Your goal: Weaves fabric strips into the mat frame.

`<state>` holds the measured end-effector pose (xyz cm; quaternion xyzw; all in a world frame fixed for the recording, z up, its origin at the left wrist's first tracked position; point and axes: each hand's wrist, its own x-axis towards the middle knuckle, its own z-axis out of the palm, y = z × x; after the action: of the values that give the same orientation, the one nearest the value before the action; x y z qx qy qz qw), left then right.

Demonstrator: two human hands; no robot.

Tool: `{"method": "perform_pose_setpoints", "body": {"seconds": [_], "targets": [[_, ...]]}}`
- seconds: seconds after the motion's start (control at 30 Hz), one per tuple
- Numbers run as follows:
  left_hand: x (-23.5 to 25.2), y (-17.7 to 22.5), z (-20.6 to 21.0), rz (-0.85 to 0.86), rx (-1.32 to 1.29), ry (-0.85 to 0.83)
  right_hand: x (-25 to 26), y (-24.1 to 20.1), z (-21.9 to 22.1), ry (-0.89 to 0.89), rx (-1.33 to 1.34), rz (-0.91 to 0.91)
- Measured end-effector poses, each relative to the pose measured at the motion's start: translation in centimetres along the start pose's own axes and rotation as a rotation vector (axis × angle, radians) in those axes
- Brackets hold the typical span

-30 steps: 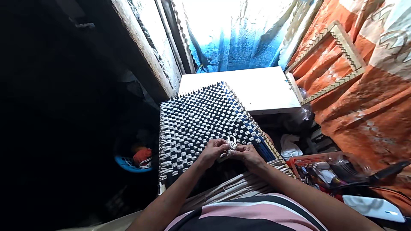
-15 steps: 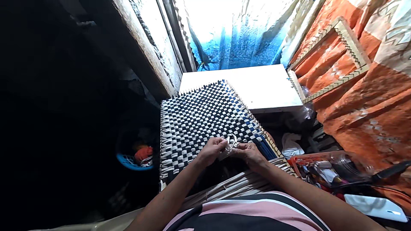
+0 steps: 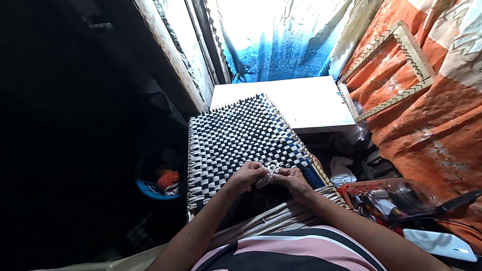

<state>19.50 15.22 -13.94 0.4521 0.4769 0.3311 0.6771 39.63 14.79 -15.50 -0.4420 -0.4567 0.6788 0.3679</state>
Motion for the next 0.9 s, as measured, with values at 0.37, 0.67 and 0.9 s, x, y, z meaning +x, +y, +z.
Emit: {"method": "perform_pose_setpoints", "body": {"seconds": [0.37,0.67,0.9], "targets": [[-0.5,1.5,-0.6,-0.124,0.289,-0.093,-0.2,0.1,0.3,0.031,0.021,0.006],[-0.1,2.2,-1.2,-0.090,0.155,-0.091,0.0,0.2,0.4,0.028,0.004,-0.013],[-0.1,0.4,0.2,0.008,0.221,0.054,0.1,0.1,0.7,0.061,-0.002,0.009]]}}
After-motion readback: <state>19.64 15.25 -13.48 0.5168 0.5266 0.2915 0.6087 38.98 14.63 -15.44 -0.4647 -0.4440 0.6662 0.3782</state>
